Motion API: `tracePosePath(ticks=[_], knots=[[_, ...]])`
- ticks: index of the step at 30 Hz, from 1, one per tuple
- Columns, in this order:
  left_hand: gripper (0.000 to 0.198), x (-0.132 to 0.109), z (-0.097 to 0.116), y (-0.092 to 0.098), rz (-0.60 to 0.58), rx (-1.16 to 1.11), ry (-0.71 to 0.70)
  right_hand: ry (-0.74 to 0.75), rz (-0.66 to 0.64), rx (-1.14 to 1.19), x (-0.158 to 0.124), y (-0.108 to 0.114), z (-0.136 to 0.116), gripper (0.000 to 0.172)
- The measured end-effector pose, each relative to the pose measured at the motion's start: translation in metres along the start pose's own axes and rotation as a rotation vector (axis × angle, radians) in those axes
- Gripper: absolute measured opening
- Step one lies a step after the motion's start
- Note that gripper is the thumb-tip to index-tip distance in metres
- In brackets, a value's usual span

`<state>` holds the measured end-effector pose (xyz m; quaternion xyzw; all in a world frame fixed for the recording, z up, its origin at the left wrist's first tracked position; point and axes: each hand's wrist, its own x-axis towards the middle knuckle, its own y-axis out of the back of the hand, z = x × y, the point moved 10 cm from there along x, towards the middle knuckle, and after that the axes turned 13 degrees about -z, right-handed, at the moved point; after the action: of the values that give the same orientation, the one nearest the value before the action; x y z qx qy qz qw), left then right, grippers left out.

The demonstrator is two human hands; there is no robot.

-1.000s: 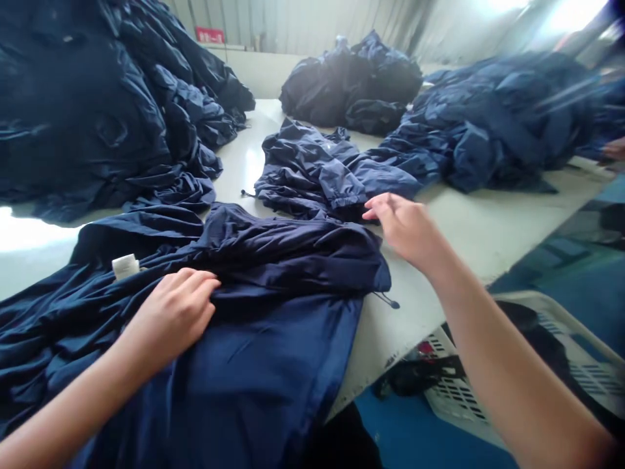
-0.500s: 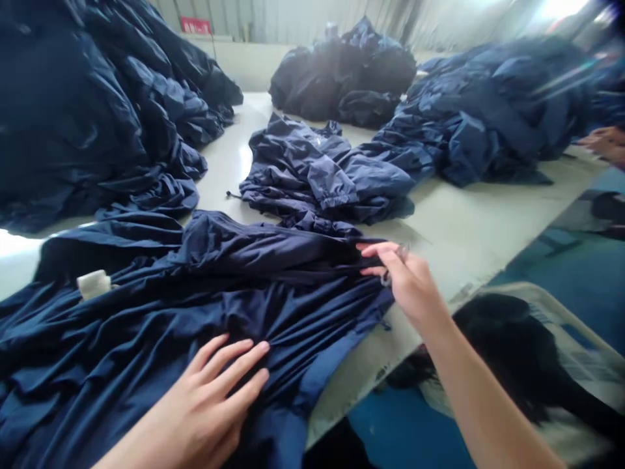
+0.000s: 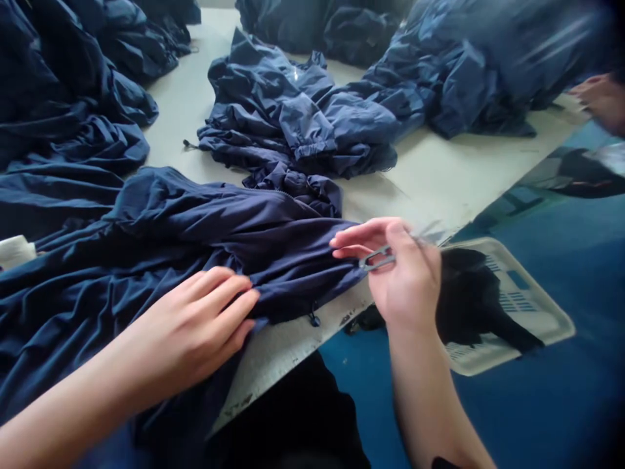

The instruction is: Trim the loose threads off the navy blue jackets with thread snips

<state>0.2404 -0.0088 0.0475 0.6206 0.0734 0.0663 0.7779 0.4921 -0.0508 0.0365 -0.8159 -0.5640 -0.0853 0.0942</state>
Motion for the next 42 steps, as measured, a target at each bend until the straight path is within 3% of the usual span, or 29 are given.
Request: tracePosePath(ticks=[3, 7, 12, 20, 28, 31, 34, 37, 42], knots=[[0.050, 0.025, -0.004, -0.029, -0.105, 0.063, 0.017, -0.147, -0.130, -0.070, -0.002, -0.011, 0.036, 0.031], [0.075, 0.010, -0.013, -0.051, -0.106, -0.024, 0.050, -0.170, -0.044, -0.051, 0.002, 0.013, 0.061, 0.026], [0.093, -0.013, -0.021, -0.056, -0.101, -0.088, 0.089, -0.182, -0.061, -0.041, 0.010, 0.019, 0.063, 0.024], [0.115, -0.014, -0.026, -0.058, -0.065, -0.098, 0.139, -0.227, -0.014, -0.031, 0.015, 0.022, 0.070, 0.024], [0.103, -0.014, -0.016, -0.050, 0.008, -0.135, 0.084, -0.180, 0.224, 0.153, 0.002, 0.050, 0.072, 0.028], [0.081, -0.016, -0.003, -0.042, 0.067, -0.164, -0.031, -0.149, 0.201, 0.120, 0.004, 0.048, 0.071, 0.027], [0.066, -0.018, 0.008, -0.042, 0.031, -0.181, -0.118, -0.122, 0.153, 0.067, 0.007, 0.040, 0.068, 0.029], [0.058, -0.018, 0.009, -0.046, -0.021, -0.188, -0.117, -0.103, 0.151, 0.062, 0.007, 0.038, 0.064, 0.030], [0.057, -0.014, 0.004, -0.051, 0.016, -0.181, -0.090, -0.047, 0.235, 0.107, 0.004, 0.053, 0.055, 0.036]])
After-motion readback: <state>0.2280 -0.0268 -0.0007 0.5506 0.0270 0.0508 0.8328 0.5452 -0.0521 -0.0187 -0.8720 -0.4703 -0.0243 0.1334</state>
